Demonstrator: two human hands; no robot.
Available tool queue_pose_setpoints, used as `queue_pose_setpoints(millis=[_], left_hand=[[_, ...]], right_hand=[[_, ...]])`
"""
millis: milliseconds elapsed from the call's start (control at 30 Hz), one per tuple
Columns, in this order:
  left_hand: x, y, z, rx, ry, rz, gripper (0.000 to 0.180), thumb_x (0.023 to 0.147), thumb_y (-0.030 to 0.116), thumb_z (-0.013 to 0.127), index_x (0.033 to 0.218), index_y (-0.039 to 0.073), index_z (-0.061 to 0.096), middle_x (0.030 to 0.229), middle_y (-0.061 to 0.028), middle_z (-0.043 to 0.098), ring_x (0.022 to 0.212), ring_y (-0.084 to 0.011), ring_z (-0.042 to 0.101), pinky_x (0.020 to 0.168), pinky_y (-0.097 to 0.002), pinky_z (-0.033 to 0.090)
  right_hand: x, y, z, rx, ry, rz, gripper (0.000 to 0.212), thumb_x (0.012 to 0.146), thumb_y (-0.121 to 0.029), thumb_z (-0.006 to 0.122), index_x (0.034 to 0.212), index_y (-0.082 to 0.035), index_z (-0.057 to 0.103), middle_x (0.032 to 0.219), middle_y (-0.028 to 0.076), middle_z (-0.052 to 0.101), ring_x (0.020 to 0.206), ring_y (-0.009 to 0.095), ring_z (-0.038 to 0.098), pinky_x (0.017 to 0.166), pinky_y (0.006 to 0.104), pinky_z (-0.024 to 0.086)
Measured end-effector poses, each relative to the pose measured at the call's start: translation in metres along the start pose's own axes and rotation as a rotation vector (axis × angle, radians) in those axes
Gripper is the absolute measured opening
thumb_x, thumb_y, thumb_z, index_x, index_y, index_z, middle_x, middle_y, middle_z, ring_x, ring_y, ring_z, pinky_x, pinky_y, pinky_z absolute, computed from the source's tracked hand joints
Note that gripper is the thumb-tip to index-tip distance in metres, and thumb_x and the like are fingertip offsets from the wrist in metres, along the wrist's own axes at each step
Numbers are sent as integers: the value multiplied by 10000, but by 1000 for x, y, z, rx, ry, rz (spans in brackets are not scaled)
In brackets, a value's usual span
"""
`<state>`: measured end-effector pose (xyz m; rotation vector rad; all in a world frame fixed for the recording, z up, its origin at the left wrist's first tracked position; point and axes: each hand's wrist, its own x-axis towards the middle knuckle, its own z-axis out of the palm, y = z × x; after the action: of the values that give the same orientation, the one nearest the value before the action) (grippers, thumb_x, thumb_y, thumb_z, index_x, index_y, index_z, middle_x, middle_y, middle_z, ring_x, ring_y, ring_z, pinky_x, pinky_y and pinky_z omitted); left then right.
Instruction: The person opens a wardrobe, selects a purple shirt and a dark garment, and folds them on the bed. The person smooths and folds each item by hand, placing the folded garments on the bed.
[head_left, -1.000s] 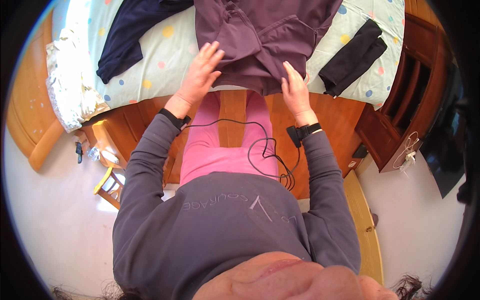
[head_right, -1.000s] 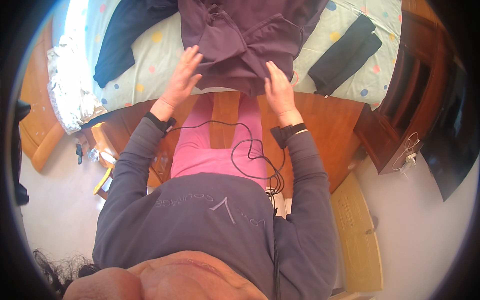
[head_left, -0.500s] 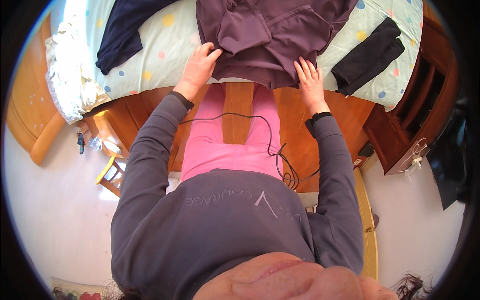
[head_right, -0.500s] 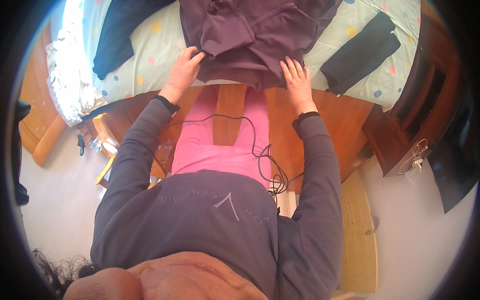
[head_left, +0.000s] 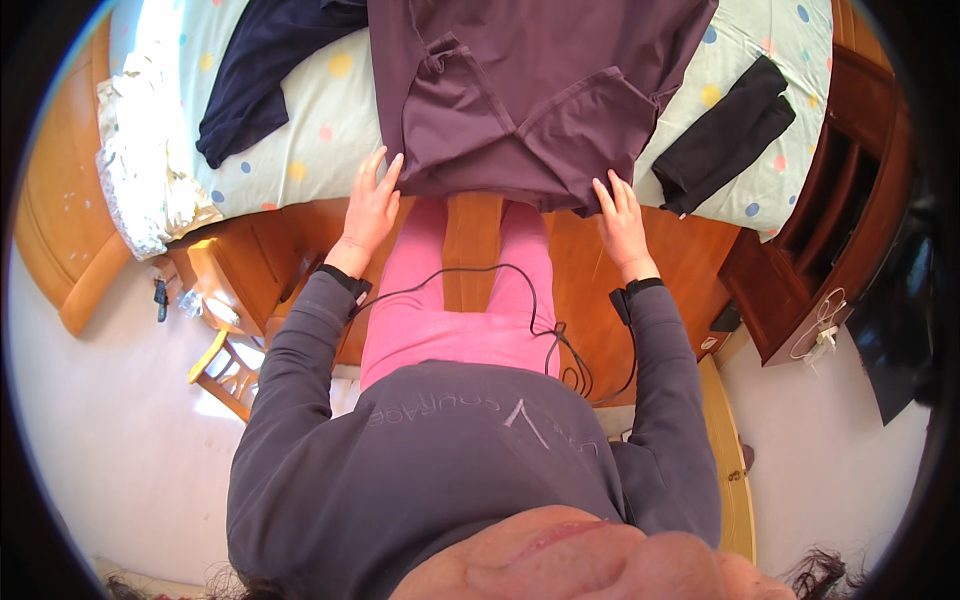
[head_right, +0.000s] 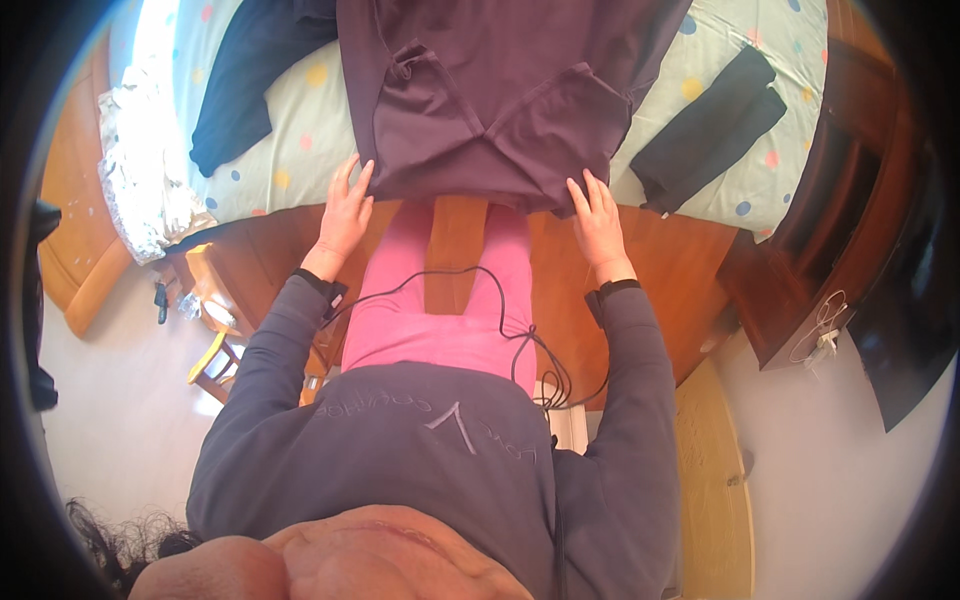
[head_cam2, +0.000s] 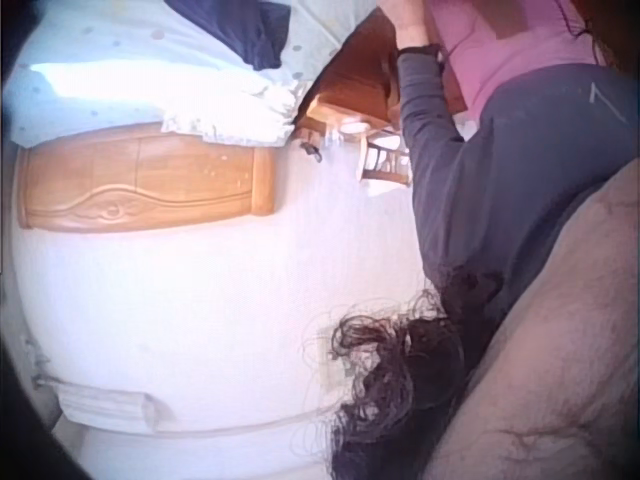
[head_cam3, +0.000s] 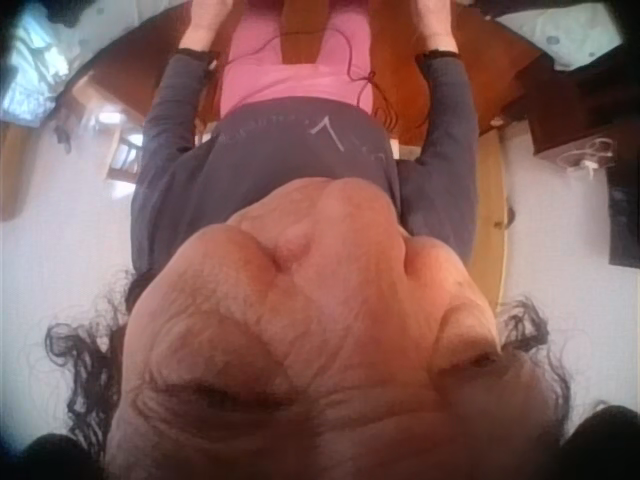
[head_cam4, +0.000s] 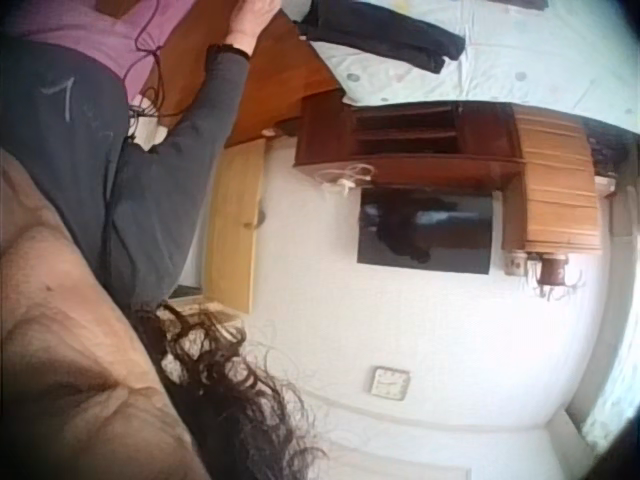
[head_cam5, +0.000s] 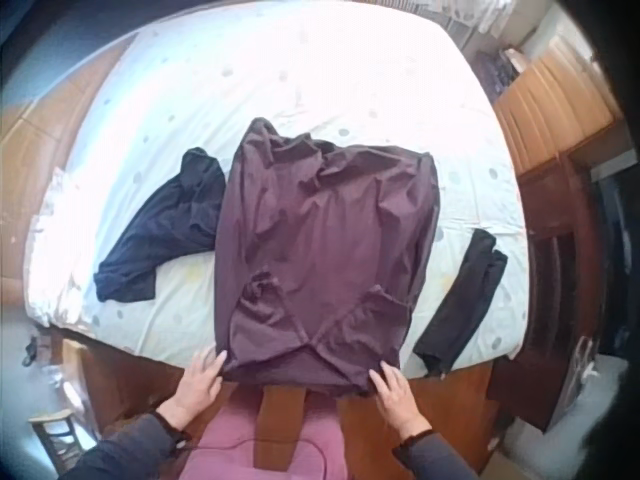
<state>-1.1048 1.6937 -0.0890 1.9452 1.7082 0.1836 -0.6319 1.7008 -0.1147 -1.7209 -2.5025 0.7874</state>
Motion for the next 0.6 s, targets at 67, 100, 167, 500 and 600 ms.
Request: queue_pose_setpoints(millis=[67,100,167,500,600], left_hand=[[16,-8,-2,203,-160,165,843,787,-51,652,1558,221,449,1610,-83,374,1495,-344,335,1216,-488,316],[22,-13,-5,308,-202,256,855,772,-59,641,1557,222,455,1622,-62,369,1512,-337,316,1232,-507,286],[40,-18,-2,415,-259,327,903,733,-51,637,1555,268,443,1631,-19,362,1537,-302,279,1238,-547,257],[75,-35,-20,87,-259,442,492,742,-62,627,1194,120,692,1404,-68,603,1382,-310,492,1134,-488,378],[41,-33,-53,-50,-326,441,466,714,-88,619,1148,67,691,1296,-86,670,1307,-317,558,1095,-462,407]], right_hand=[[3,9,3,-178,-105,-34,805,751,90,642,1509,-129,482,1573,118,414,1401,320,437,1159,435,385],[5,14,4,-268,-166,-47,839,742,84,648,1529,-135,458,1594,112,391,1422,314,418,1177,433,360],[13,22,8,-327,-138,-69,819,751,45,650,1516,-189,477,1588,72,406,1406,273,433,1163,415,362],[10,22,-21,53,120,-33,501,766,83,634,1224,-116,680,1313,78,664,1227,302,588,1091,459,422],[-31,11,-40,123,15,26,455,771,87,638,1192,-77,683,1211,114,692,1187,335,602,1084,481,426]])
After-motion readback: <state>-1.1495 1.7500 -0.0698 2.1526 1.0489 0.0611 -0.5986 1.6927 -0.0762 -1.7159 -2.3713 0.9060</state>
